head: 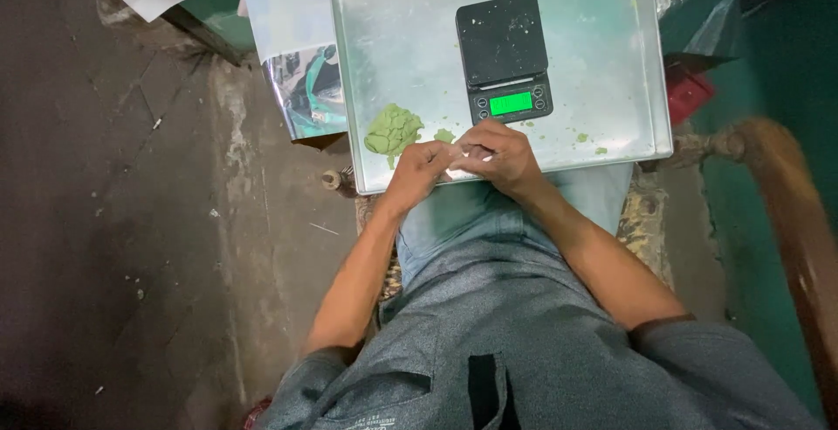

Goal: Portioning green dough by weighing individual pieces on a digital scale and rolling them into small balls.

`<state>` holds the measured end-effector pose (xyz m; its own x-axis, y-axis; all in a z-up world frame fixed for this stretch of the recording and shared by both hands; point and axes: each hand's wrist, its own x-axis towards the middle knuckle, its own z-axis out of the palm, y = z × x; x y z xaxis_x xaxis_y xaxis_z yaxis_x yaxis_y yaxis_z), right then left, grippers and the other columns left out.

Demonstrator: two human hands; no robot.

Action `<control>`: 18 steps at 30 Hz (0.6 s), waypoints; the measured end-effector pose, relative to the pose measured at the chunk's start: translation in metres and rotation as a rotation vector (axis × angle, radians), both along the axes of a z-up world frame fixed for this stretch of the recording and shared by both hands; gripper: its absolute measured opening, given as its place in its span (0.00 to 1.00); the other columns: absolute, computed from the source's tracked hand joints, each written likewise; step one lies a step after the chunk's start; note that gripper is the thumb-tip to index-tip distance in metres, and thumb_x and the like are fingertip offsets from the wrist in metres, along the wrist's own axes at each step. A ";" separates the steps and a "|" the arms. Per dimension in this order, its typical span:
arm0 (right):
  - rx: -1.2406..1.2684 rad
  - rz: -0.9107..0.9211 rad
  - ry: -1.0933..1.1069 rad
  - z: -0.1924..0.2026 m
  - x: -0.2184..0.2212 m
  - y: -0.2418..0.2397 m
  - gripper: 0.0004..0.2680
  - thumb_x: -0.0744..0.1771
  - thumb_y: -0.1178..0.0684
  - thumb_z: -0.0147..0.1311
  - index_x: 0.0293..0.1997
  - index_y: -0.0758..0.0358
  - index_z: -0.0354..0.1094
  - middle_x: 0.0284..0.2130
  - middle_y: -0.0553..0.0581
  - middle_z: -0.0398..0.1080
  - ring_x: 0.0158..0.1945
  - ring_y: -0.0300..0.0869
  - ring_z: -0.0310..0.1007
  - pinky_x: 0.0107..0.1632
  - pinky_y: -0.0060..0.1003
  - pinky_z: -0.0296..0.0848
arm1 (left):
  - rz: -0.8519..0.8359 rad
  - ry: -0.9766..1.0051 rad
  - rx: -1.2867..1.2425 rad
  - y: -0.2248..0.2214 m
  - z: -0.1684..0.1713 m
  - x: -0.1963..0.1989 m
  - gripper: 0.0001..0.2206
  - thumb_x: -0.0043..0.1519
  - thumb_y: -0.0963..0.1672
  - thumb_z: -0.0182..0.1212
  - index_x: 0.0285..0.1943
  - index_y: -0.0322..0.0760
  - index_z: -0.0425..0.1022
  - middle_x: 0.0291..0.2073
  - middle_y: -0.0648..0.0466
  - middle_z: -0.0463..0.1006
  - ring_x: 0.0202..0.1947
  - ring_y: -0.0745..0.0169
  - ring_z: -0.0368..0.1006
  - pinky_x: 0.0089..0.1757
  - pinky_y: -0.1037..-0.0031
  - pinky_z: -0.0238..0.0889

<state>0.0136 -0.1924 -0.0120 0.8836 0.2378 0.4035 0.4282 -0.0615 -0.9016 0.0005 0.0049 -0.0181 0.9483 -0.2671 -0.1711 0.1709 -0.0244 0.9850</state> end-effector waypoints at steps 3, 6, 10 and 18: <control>-0.103 -0.035 -0.138 -0.007 -0.001 0.005 0.08 0.62 0.61 0.72 0.38 0.72 0.77 0.31 0.63 0.74 0.30 0.50 0.78 0.31 0.42 0.77 | 0.024 -0.135 0.125 0.000 -0.020 0.003 0.16 0.67 0.46 0.61 0.28 0.32 0.80 0.20 0.47 0.75 0.24 0.69 0.67 0.28 0.71 0.65; -0.221 -0.069 -0.238 0.004 -0.004 0.007 0.08 0.62 0.61 0.71 0.39 0.72 0.78 0.32 0.65 0.75 0.31 0.52 0.78 0.32 0.43 0.77 | 0.065 -0.208 0.240 -0.006 -0.008 -0.006 0.19 0.69 0.47 0.61 0.24 0.34 0.78 0.19 0.48 0.75 0.22 0.69 0.65 0.27 0.72 0.60; -0.275 -0.082 -0.299 -0.002 -0.008 0.003 0.06 0.65 0.61 0.68 0.42 0.73 0.78 0.33 0.68 0.76 0.33 0.57 0.79 0.35 0.44 0.78 | 0.035 -0.237 0.271 -0.010 0.034 -0.009 0.25 0.73 0.51 0.51 0.24 0.36 0.79 0.18 0.47 0.76 0.18 0.62 0.64 0.28 0.71 0.61; -0.242 -0.160 -0.350 0.012 -0.006 0.008 0.07 0.66 0.58 0.67 0.45 0.69 0.80 0.40 0.72 0.78 0.38 0.61 0.79 0.38 0.50 0.79 | 0.082 0.207 -0.257 -0.002 0.026 -0.006 0.07 0.65 0.40 0.62 0.42 0.28 0.83 0.33 0.49 0.82 0.35 0.67 0.76 0.42 0.68 0.75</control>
